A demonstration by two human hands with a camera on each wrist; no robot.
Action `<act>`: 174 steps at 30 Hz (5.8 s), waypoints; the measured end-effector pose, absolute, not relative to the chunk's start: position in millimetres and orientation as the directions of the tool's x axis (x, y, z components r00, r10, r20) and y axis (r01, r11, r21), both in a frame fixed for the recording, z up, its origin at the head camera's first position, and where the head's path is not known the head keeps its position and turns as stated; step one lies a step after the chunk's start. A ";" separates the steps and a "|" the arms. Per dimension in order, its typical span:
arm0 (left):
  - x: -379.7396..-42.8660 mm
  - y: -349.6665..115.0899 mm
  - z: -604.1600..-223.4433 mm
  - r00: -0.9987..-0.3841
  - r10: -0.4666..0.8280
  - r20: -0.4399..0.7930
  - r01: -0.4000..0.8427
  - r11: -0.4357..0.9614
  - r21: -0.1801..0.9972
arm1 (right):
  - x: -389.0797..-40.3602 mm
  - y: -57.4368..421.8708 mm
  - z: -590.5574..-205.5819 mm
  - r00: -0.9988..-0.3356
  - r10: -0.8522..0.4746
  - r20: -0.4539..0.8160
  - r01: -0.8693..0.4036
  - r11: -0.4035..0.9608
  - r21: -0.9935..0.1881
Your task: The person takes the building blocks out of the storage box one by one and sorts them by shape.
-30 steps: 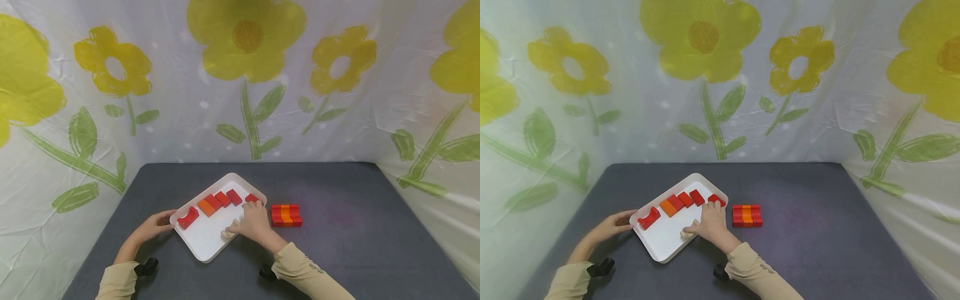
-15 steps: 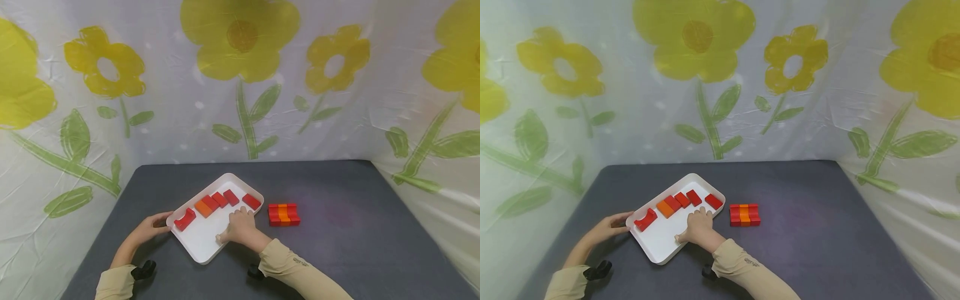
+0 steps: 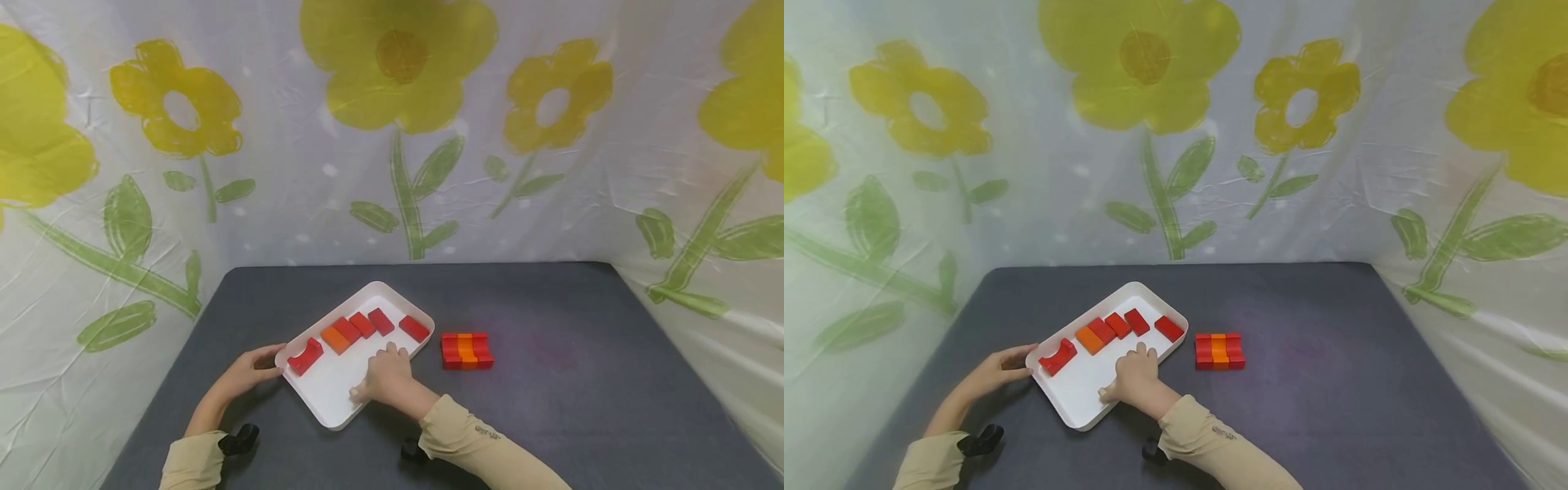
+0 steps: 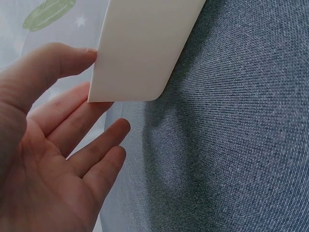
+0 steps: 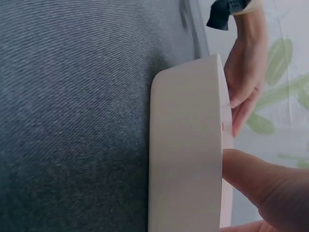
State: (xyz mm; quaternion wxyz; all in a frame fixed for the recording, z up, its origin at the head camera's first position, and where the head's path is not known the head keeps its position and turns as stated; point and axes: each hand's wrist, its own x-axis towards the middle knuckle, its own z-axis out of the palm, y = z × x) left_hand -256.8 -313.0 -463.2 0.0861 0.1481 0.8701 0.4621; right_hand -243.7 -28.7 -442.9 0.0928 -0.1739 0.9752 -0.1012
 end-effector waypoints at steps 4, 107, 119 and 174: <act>-257.0 -312.3 -464.9 -0.942 0.336 -0.017 0.177 0.537 0.825 | -243.9 -30.3 -443.6 -0.912 -0.391 -0.120 -0.355 0.903 -0.243; -254.0 -314.8 -474.5 -0.935 0.353 -0.008 0.187 0.515 0.837 | -277.7 240.4 -463.8 -0.902 -0.424 0.079 -0.383 0.702 -0.600; -254.3 -316.1 -475.0 -0.932 0.362 0.001 0.194 0.496 0.847 | -280.7 240.5 -469.2 -0.906 -0.413 0.089 -0.385 0.720 -0.577; -256.4 -316.6 -473.6 -0.943 0.327 0.058 0.203 0.430 0.880 | -307.6 66.2 -407.8 -0.915 -0.296 0.274 -0.402 0.606 -0.687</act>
